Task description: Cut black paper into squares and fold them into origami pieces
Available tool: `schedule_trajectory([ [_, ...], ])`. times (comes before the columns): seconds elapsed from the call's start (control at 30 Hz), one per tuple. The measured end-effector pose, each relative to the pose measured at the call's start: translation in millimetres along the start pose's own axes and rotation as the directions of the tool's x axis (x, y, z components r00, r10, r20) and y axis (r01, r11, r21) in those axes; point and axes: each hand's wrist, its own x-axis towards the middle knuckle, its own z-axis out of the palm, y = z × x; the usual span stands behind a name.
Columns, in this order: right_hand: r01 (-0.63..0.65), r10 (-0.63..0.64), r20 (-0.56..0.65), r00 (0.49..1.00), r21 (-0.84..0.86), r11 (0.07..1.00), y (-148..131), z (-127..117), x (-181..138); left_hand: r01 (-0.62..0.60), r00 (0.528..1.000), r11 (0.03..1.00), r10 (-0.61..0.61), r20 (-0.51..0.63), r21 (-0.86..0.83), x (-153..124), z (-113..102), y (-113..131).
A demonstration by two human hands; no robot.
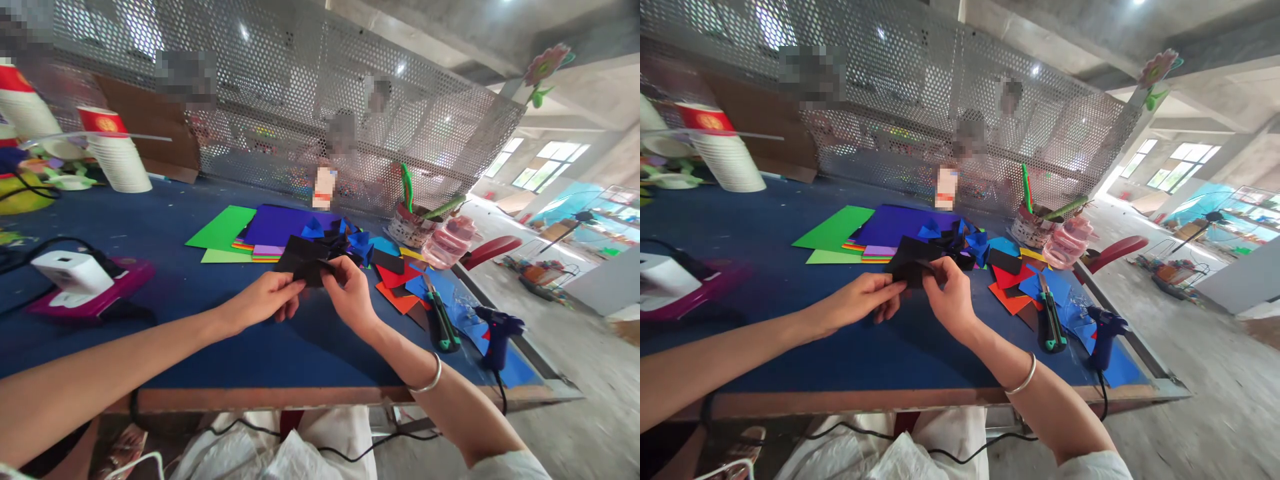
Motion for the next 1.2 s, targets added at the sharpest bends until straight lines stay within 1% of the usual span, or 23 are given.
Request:
schedule_trajectory([
  [0.17, -0.008, 0.008, -0.012, 1.000, 0.005, 1.000, 2.0, 0.4, 0.7, 0.033, 0.999, 0.999, -0.033, 0.004, -0.029, -0.8, 1.8, 0.8],
  [0.37, -0.004, 0.004, 0.002, 1.000, 0.011, 1.000, 1.2, 1.1, -1.3, 0.038, 0.999, 0.998, -0.038, -0.006, -0.041, -1.1, 3.0, 0.7],
  [0.57, 0.036, -0.035, 0.027, 0.999, -0.032, 0.999, -0.4, 1.4, -5.3, 0.054, 0.998, 0.998, -0.054, -0.013, -0.023, -4.0, 1.8, 2.8],
  [0.7, 0.059, -0.053, 0.074, 0.996, -0.080, 0.995, -2.2, 1.8, -8.2, 0.060, 0.998, 0.998, -0.060, -0.017, -0.007, -5.3, 0.9, 2.8],
  [0.9, 0.154, -0.140, 0.100, 0.985, -0.142, 0.978, -3.3, 1.5, -9.7, 0.094, 0.996, 0.995, -0.094, -0.010, -0.028, -6.5, 2.7, 6.9],
  [1.03, 0.186, -0.167, 0.112, 0.980, -0.183, 0.965, -2.2, 1.3, -10.3, 0.107, 0.994, 0.994, -0.107, -0.005, -0.037, -7.3, 5.5, 7.7],
  [1.13, 0.159, -0.142, 0.111, 0.984, -0.164, 0.973, -2.1, 1.7, -9.7, 0.085, 0.996, 0.996, -0.085, -0.016, -0.020, -7.6, 5.3, 5.1],
  [1.2, 0.078, -0.068, 0.100, 0.993, -0.099, 0.992, -1.7, 2.3, -8.2, 0.057, 0.998, 0.998, -0.057, -0.029, 0.003, -6.4, 3.6, 2.1],
])
